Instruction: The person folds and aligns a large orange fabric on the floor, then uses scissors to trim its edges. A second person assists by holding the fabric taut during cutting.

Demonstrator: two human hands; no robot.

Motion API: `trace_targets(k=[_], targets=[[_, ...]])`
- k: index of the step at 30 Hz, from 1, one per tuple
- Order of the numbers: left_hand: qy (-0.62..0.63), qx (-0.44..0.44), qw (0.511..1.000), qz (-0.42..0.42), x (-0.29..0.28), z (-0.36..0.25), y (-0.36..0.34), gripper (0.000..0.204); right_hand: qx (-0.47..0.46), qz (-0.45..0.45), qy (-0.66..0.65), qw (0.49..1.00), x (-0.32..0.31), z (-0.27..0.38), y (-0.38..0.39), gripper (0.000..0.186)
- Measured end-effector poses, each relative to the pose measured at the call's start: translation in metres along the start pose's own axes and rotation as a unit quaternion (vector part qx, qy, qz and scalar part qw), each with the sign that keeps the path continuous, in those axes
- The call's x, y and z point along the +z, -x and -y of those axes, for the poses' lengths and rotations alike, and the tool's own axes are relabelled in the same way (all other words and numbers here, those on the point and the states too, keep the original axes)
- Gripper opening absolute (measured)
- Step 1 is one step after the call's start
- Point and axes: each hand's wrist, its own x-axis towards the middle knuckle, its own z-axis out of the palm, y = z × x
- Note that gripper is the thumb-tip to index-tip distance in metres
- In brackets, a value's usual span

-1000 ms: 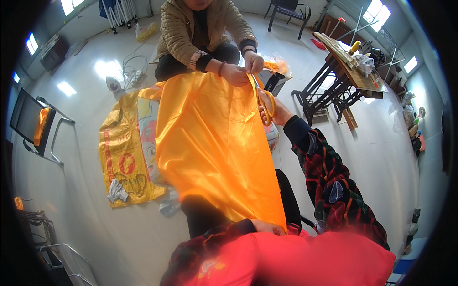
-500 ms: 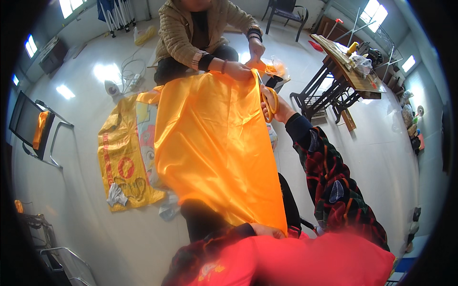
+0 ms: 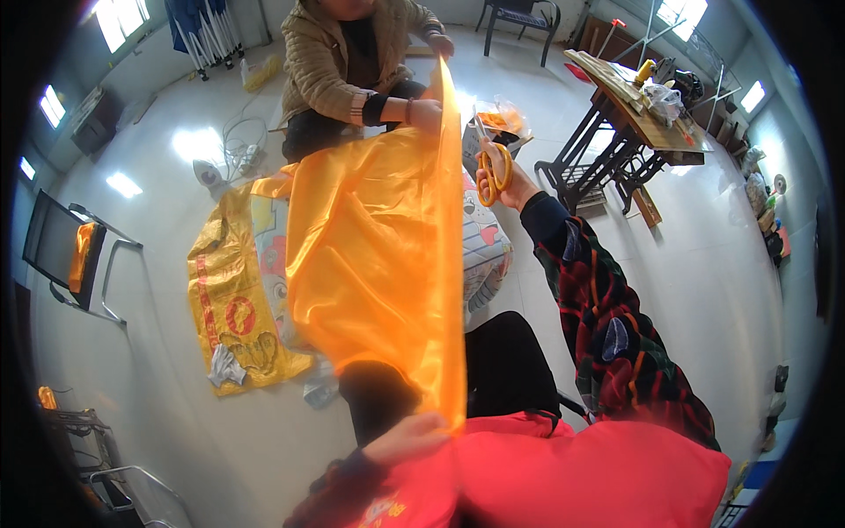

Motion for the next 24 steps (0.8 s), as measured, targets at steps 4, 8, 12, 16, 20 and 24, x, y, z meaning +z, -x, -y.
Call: trace_targets(k=[4, 8, 12, 16, 20, 24], targets=[[0.023, 0.049, 0.986, -0.156, 0.008, -0.005, 0.036, 0.018, -0.004, 0.001, -0.034, 0.999, 0.005, 0.008, -0.003, 0.047], [0.019, 0.146, 0.953, -0.266, 0.032, -0.003, 0.040, 0.036, -0.017, -0.004, 0.015, 1.000, 0.015, 0.012, 0.000, 0.049], [0.028, 0.132, 0.939, -0.315, 0.037, 0.006, 0.044, 0.043, -0.028, 0.025, 0.038, 0.999, 0.024, 0.007, 0.008, 0.049], [-0.097, 0.181, 0.905, -0.372, 0.038, 0.013, 0.043, 0.038, -0.021, 0.044, 0.039, 0.998, 0.026, -0.002, 0.012, 0.047], [-0.116, 0.238, 0.868, -0.420, 0.042, 0.008, 0.038, 0.024, -0.052, 0.037, 0.058, 0.996, 0.029, -0.016, 0.014, 0.049], [-0.039, 0.242, 0.869, -0.430, 0.045, 0.000, 0.041, 0.020, -0.085, 0.012, 0.092, 0.992, 0.037, -0.035, 0.020, 0.047]])
